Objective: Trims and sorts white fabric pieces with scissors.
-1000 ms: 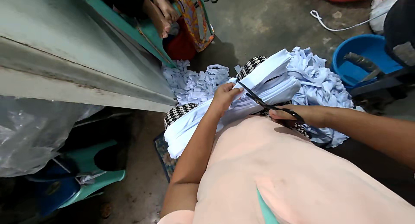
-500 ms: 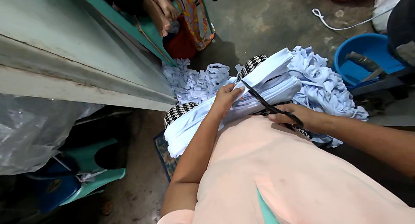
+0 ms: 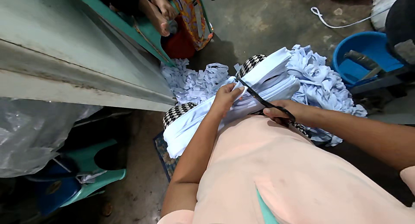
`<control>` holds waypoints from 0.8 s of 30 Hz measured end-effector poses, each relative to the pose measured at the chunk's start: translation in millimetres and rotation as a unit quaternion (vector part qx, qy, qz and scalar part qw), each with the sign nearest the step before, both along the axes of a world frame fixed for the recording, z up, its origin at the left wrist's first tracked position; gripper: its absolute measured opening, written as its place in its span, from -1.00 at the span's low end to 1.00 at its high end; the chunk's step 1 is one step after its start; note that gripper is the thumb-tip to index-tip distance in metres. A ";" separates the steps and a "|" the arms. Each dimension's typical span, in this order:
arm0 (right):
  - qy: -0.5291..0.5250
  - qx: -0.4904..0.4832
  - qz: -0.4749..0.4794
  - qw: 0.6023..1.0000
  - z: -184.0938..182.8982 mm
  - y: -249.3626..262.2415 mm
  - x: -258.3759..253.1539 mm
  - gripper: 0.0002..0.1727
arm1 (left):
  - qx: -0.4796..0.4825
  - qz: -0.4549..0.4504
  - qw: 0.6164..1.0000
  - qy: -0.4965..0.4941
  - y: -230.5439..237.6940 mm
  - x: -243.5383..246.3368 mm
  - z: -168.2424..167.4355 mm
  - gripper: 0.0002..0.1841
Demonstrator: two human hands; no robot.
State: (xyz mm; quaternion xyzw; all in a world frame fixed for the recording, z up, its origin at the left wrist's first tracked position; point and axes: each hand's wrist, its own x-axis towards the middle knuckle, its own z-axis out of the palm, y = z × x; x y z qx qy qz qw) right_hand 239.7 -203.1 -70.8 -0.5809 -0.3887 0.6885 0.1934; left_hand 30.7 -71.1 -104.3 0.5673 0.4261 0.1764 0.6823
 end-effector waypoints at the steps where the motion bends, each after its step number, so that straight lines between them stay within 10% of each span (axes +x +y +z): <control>1: -0.002 0.010 -0.005 1.000 -3.2 -1.8 0.7 -0.67 | -0.001 0.000 1.000 -0.001 0.5 -0.1 0.2 -0.83; 9: -0.053 0.067 0.029 0.996 -5.5 -13.3 9.6 -0.62 | 0.021 0.012 1.000 -0.011 6.4 -8.4 1.4 -0.83; 13: -0.182 0.245 0.073 0.949 18.5 6.6 14.7 -0.55 | 0.074 0.009 0.994 -0.074 24.5 -22.8 22.1 -0.79; 24: -0.243 0.470 0.052 0.847 143.2 158.6 -36.9 -0.62 | 0.310 -0.007 0.936 -0.166 74.4 -24.1 120.5 -0.74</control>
